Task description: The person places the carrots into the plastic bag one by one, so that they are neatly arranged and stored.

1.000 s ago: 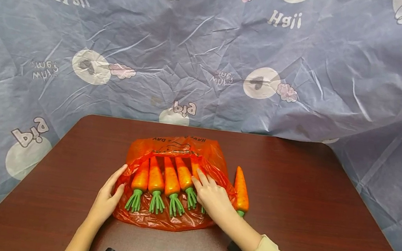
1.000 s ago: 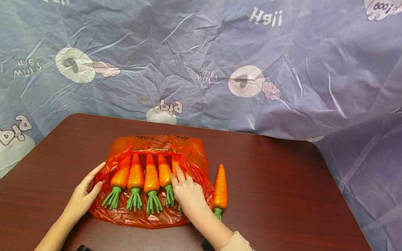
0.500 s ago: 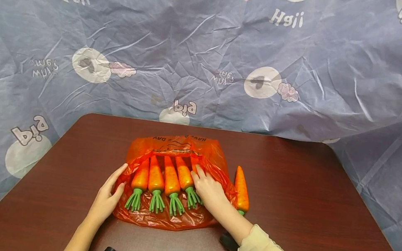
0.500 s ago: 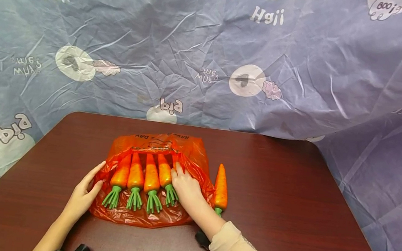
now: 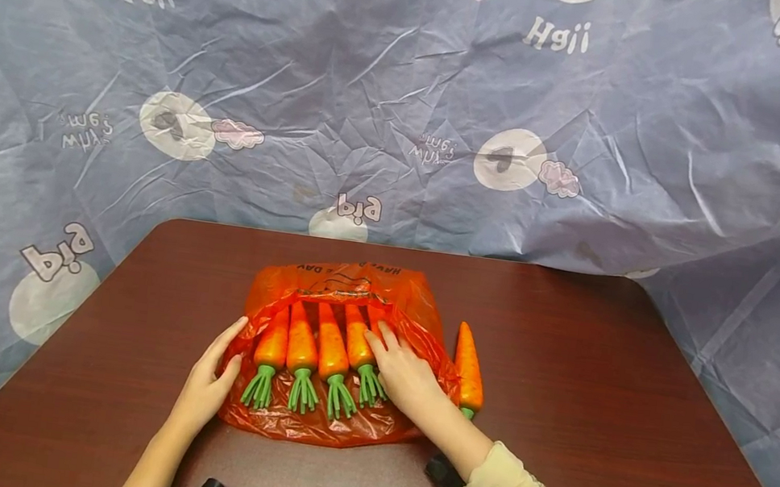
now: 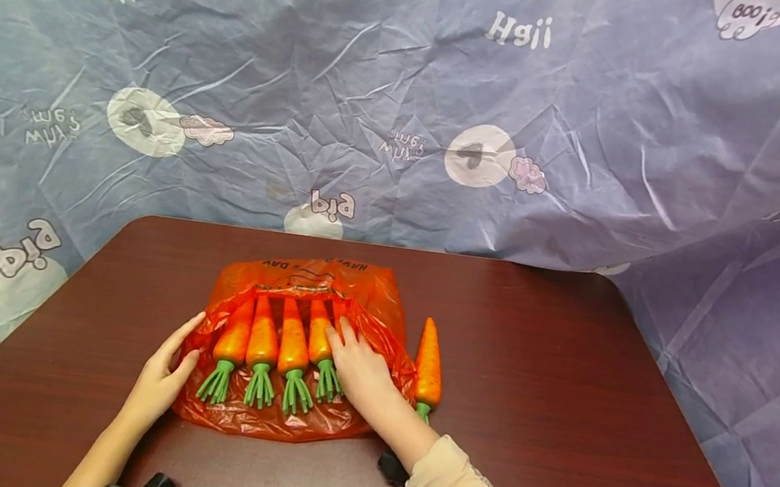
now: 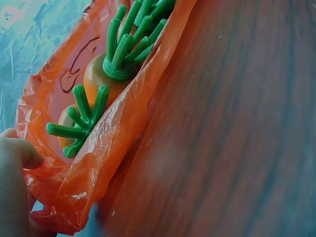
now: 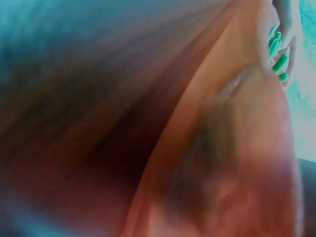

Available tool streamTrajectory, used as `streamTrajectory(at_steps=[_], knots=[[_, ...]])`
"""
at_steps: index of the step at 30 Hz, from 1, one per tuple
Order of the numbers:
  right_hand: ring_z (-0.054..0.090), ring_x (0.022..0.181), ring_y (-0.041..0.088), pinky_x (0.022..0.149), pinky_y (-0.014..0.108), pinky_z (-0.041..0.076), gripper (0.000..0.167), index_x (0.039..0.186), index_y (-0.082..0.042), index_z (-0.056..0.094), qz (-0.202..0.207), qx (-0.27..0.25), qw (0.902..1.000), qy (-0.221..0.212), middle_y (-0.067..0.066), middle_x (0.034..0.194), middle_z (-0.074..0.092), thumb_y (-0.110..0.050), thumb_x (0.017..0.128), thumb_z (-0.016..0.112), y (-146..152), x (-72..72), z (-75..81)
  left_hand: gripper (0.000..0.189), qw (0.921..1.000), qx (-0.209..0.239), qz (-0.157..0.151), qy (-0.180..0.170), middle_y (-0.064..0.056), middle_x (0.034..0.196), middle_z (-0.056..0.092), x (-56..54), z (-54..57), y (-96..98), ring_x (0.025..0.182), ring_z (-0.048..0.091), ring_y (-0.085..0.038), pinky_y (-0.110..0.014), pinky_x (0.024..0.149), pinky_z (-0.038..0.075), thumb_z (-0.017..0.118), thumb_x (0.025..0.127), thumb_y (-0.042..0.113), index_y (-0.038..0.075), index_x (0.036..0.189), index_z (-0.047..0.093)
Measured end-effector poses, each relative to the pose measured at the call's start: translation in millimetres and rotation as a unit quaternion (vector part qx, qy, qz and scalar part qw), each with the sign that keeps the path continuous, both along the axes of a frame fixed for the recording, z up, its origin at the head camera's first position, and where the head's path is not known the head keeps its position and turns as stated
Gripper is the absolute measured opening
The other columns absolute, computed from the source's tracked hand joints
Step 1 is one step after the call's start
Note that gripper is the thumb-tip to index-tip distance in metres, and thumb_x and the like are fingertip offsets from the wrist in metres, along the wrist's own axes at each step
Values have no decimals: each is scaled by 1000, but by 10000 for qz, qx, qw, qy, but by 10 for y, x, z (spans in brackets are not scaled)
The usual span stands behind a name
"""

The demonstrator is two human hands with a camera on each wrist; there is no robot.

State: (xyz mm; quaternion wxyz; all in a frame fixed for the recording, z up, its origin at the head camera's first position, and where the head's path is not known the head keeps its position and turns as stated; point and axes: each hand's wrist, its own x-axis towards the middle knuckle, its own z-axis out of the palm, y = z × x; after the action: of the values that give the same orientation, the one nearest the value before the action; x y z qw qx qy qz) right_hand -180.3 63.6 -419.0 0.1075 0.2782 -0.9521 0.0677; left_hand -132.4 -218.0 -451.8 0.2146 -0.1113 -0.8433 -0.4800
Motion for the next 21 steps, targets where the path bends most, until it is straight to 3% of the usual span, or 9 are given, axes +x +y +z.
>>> streamTrajectory(at_steps=[5, 13, 21], knots=[[57, 105, 29, 51, 38, 52, 50, 128, -11, 49, 58, -11, 9996, 276, 12, 133, 47, -9, 80, 63, 15, 65, 20, 49, 10000, -34, 12, -7, -25, 136, 41, 56, 112, 48, 119, 25, 23, 4, 95, 18, 49, 85, -11, -3, 133, 41], [55, 110, 26, 57, 33, 53, 52, 127, -9, 50, 216, -83, 9957, 894, 11, 132, 50, -11, 77, 63, 52, 165, 58, 50, 10000, 8, -31, 68, -25, 135, 42, 55, 107, 48, 119, 26, 22, 4, 95, 19, 49, 84, -12, -3, 133, 42], [52, 117, 24, 77, 33, 53, 51, 129, -10, 49, 228, -376, 9953, 858, 10, 135, 48, -13, 80, 62, 111, 304, 168, 49, 10000, 28, -35, 36, -25, 135, 41, 55, 109, 48, 120, 26, 22, 4, 95, 19, 48, 85, -12, -3, 133, 42]])
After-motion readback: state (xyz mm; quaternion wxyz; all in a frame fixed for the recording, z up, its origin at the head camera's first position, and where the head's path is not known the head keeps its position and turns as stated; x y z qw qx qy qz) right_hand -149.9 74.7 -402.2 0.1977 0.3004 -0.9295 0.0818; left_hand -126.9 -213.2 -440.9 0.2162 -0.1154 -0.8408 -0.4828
